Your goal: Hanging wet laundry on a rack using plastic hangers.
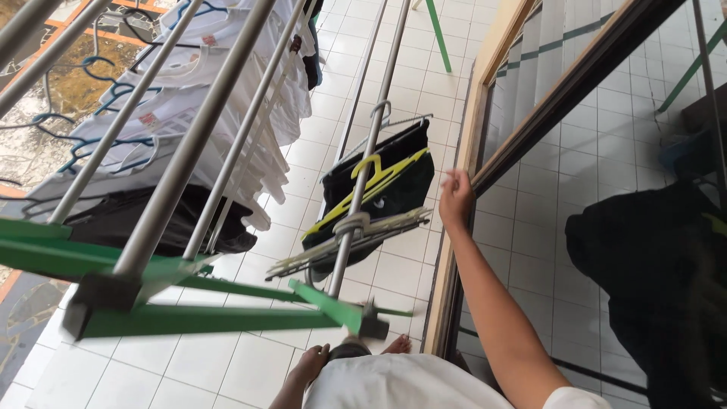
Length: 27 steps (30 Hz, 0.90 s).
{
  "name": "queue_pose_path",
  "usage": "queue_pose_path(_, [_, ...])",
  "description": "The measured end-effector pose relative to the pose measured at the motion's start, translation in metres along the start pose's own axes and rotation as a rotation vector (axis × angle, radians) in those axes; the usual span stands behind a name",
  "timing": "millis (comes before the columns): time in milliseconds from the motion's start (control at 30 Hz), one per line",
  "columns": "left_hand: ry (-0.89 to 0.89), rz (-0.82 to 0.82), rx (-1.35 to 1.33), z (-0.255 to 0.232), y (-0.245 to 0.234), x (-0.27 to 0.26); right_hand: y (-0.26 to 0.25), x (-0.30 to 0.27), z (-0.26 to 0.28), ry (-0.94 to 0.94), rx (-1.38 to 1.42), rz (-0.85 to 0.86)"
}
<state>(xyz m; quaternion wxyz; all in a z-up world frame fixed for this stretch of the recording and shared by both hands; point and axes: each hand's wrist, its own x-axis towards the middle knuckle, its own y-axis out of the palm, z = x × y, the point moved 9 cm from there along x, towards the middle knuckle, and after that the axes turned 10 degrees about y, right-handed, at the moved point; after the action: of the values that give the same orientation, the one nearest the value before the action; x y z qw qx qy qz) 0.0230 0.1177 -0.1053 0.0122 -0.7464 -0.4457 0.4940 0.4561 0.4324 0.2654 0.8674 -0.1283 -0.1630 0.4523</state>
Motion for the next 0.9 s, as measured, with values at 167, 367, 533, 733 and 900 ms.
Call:
queue_pose_path(167, [0.034, 0.029, 0.039, 0.012, -0.005, -0.028, 0.023, -0.075, -0.226, 0.308, -0.388, 0.211])
queue_pose_path(367, [-0.071, 0.138, 0.122, 0.06, -0.03, -0.056, 0.014, -0.339, -0.322, 1.025, -0.755, 1.151])
queue_pose_path(533, [0.01, 0.182, -0.075, 0.103, -0.043, -0.075, 0.021, -0.494, -0.369, 1.109, -0.784, 1.086])
queue_pose_path(733, [0.395, 0.313, 0.581, 0.21, -0.055, -0.069, 0.044, -0.582, -0.234, 0.984, -0.814, 1.124])
queue_pose_path(900, [0.038, 0.213, 0.29, 0.291, -0.086, -0.128, 0.073, -0.625, -0.198, 0.917, -0.679, 1.098])
